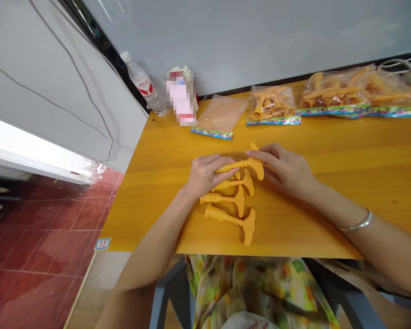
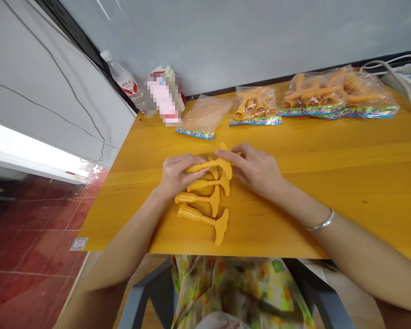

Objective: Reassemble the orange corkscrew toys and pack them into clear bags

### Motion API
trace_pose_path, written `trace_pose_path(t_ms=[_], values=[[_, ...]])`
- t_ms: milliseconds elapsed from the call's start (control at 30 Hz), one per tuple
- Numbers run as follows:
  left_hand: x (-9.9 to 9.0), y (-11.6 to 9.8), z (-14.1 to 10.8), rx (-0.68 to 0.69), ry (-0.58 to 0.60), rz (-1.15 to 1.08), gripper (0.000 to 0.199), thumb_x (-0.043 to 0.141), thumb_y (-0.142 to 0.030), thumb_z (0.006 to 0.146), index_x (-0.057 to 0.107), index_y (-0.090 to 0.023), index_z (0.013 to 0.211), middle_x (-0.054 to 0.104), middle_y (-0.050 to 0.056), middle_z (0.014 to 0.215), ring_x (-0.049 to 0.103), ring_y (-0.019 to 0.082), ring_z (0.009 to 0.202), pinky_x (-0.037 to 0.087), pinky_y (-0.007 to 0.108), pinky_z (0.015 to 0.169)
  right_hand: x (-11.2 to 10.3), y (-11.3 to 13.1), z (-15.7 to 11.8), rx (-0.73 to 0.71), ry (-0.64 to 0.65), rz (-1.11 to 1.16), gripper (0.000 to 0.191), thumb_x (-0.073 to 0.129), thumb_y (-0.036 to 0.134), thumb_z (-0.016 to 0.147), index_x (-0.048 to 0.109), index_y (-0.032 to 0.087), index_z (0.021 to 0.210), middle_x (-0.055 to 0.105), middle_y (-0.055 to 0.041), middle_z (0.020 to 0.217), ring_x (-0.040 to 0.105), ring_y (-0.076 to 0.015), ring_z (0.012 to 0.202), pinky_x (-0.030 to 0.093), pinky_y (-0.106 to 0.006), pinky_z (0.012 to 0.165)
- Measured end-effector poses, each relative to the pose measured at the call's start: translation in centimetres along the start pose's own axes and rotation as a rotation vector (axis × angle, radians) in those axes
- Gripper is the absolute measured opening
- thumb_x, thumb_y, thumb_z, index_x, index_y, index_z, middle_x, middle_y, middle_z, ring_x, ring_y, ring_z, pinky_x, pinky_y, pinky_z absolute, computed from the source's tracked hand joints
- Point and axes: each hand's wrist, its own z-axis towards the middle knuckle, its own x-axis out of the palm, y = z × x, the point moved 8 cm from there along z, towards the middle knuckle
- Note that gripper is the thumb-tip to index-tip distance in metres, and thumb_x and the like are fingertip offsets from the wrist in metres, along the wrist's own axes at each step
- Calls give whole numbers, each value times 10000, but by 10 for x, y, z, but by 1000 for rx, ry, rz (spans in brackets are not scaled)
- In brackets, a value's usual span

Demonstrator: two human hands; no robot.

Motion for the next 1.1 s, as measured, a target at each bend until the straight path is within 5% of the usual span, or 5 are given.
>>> trace_pose_path(t_ms=[300, 667, 800, 967, 1100], values=[[3, -11, -2, 114, 62, 128, 347, 535, -496, 962, 725, -205, 967, 665, 28, 704, 614, 119, 629, 406, 241, 578, 10, 6, -4, 8, 85, 119, 362, 444, 463, 995, 672, 196, 1082, 730, -87, 840, 650, -199, 690, 412, -303, 615], [7, -21, -1, 234, 92, 306, 251, 536, -413, 980, 717, -242, 1005, 600, 28, 685, 539, 143, 636, 353, 278, 568, 48, 1, -16, 684, 343, 1045, 696, 326, 720, 939, 556, 206, 530, 295, 35, 378, 266, -97, 373, 223, -288, 424], [5, -5, 3, 114, 94, 247, 386, 552, -471, 954, 641, -205, 1219, 682, 95, 970, 628, 202, 904, 493, 313, 810, 41, -19, -9, 627, 253, 969, 645, 384, 731, 920, 639, 206, 647, 433, 10, 481, 385, -119, 463, 273, -289, 480], [-11, 27, 4, -114, 22, 142, 616, 599, -573, 891, 524, -179, 1359, 601, 158, 1277, 555, 275, 1220, 446, 425, 1056, 28, -78, -4, 647, 200, 533, 694, 407, 796, 863, 666, 187, 653, 459, -12, 543, 424, -137, 526, 309, -296, 534], [1, 44, -3, -238, 313, 31, 535, 559, -603, 906, 626, -175, 1219, 677, 115, 1141, 642, 249, 1070, 500, 383, 953, 33, -95, -6, 663, 312, 421, 721, 352, 771, 898, 664, 185, 615, 442, -10, 517, 422, -137, 508, 316, -299, 543]])
